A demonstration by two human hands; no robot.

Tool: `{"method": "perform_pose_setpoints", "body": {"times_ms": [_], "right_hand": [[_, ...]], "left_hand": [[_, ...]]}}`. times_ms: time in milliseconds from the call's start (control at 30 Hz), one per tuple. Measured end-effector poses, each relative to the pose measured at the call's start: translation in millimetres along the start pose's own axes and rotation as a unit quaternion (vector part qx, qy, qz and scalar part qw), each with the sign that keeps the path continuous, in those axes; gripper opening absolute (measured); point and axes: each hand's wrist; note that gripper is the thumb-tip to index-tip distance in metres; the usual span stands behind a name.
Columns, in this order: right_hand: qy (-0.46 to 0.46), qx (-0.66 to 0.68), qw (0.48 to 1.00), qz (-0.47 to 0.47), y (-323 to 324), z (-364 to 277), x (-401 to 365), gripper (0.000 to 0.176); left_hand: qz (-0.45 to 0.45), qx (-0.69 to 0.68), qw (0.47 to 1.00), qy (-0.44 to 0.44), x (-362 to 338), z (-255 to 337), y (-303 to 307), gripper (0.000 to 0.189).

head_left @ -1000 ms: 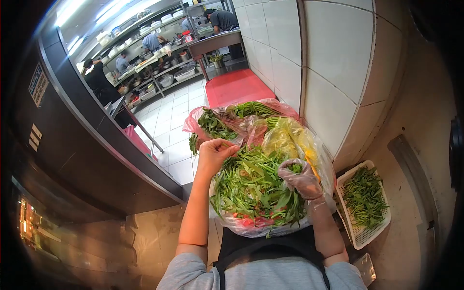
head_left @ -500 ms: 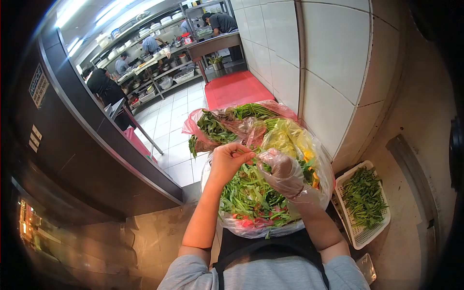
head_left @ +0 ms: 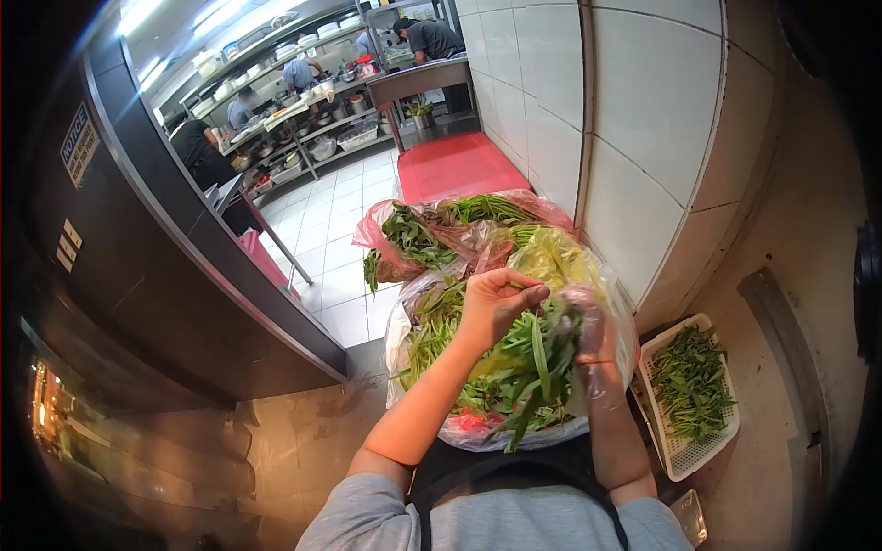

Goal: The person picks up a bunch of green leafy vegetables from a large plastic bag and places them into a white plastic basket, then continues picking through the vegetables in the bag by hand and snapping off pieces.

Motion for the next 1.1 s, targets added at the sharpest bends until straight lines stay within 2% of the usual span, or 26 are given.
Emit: {"method": "perform_pose_setpoints", "body": {"times_ms": [67, 100, 167, 200, 233, 267, 300, 367, 400, 467, 567, 667, 767, 867, 933, 967, 1067, 1100], "right_hand": [[0.016, 0.035, 0.997, 0.064, 24, 1, 0, 0.011], [0.063, 0.009, 0.993, 0.096, 34, 1, -2, 0.013], [0.155, -0.044, 0.974, 0.158, 54, 3, -7, 0.016], [0.157, -0.085, 0.976, 0.125, 68, -1, -9, 0.019], [0.161, -0.125, 0.975, 0.092, 82, -9, -11, 0.022], [0.166, -0.164, 0.971, 0.060, 91, -16, -12, 0.025], [0.155, -0.151, 0.976, 0.037, 93, -19, -15, 0.023], [0.107, -0.082, 0.991, -0.013, 85, -28, -23, 0.020], [0.082, -0.047, 0.995, -0.039, 80, -31, -27, 0.019], [0.066, -0.069, 0.994, -0.055, 69, -26, -26, 0.019], [0.012, -0.064, 0.994, -0.089, 60, -6, -19, 0.019], [-0.008, -0.075, 0.992, -0.103, 45, -5, -26, 0.018], [0.001, -0.084, 0.992, -0.096, 52, -6, -24, 0.020], [-0.013, -0.079, 0.992, -0.096, 60, -7, -21, 0.019], [-0.015, -0.077, 0.991, -0.107, 59, -7, -21, 0.018], [-0.011, -0.082, 0.991, -0.106, 57, -5, -23, 0.018], [0.000, -0.086, 0.990, -0.115, 47, -4, -20, 0.018], [-0.010, -0.080, 0.989, -0.123, 46, -4, -21, 0.018]], "left_hand": [[-0.029, 0.016, 0.999, 0.017, 9, -19, 14, 0.031], [-0.045, 0.120, 0.991, 0.031, 12, -24, 22, 0.043], [-0.073, 0.324, 0.941, 0.060, 13, -31, 53, 0.068], [-0.105, 0.447, 0.888, 0.016, 19, -45, 86, 0.098], [-0.040, 0.541, 0.840, 0.009, 19, -73, 122, 0.089], [0.012, 0.522, 0.846, 0.111, 20, -94, 156, 0.074], [0.053, 0.532, 0.834, 0.138, 17, -122, 190, 0.056], [0.109, 0.617, 0.739, 0.247, 2, -140, 213, 0.047], [0.124, 0.619, 0.727, 0.268, -8, -142, 208, 0.046], [0.154, 0.624, 0.701, 0.308, -26, -145, 199, 0.044], [0.132, 0.641, 0.701, 0.282, -36, -152, 195, 0.041], [0.117, 0.628, 0.704, 0.310, -26, -131, 191, 0.037], [0.088, 0.600, 0.748, 0.269, -16, -90, 190, 0.033], [0.044, 0.433, 0.873, 0.221, -15, -44, 191, 0.028], [0.029, 0.371, 0.906, 0.203, -14, -18, 186, 0.018], [0.035, 0.429, 0.879, 0.207, -13, -12, 184, 0.019], [-0.019, 0.464, 0.885, 0.007, -21, 5, 172, 0.021], [-0.031, 0.340, 0.937, 0.071, -21, 14, 163, 0.021]]}}
Point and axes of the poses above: each hand's wrist, its own x-axis towards the middle knuckle, its own y-axis out of the back of the hand, z = x × y, and after that the axes turned 1 degree about -x, right-handed
